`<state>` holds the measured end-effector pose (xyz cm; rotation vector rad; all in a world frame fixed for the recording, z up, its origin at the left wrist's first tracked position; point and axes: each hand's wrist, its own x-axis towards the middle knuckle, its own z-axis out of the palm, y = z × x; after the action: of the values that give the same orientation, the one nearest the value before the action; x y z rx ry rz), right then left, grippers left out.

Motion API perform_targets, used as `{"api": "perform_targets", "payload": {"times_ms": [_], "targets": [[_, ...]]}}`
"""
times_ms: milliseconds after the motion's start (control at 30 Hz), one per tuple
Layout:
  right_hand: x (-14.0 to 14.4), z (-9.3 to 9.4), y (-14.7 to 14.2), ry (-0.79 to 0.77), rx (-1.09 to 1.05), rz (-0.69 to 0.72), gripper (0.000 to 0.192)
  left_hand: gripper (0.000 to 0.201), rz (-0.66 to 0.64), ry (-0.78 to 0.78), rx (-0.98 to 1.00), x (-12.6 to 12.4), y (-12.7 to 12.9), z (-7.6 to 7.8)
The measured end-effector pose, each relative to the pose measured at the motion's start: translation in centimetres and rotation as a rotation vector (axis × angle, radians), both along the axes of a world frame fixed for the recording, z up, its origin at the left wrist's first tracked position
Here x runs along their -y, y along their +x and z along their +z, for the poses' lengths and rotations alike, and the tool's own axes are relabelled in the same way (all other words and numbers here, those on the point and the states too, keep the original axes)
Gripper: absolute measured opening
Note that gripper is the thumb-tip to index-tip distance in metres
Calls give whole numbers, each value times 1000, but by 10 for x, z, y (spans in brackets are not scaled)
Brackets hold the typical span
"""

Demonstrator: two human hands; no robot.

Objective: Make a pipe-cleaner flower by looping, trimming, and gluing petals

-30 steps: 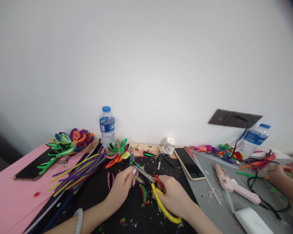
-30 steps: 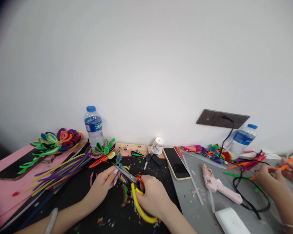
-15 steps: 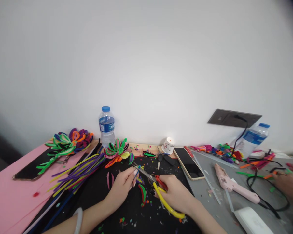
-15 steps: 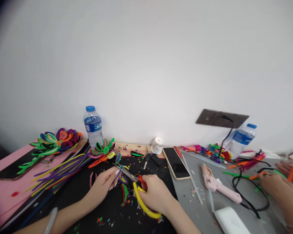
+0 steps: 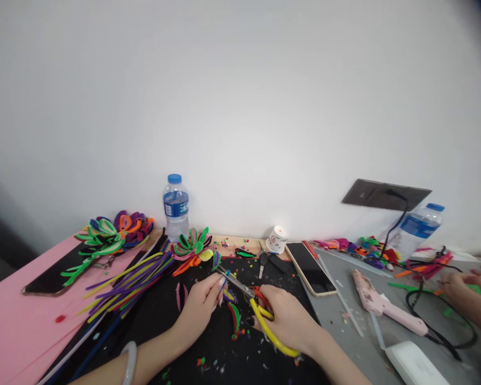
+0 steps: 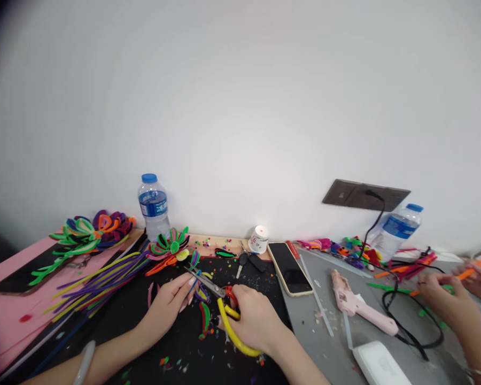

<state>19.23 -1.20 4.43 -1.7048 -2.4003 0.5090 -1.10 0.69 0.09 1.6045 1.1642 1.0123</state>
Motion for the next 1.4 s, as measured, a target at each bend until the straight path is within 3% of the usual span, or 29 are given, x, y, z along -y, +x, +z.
{"api": "perform_targets", "payload": {"times_ms": [1100, 1233, 1400], "targets": [[4, -4, -4, -24, -26, -29, 17, 35, 4, -7, 1, 1, 1, 4], [3, -6, -4, -30, -45, -31, 16, 36, -20, -34, 57, 1, 0, 5], [0, -6, 3, -60, -86, -12, 18, 36, -141, -136, 231, -3, 1, 2]]}}
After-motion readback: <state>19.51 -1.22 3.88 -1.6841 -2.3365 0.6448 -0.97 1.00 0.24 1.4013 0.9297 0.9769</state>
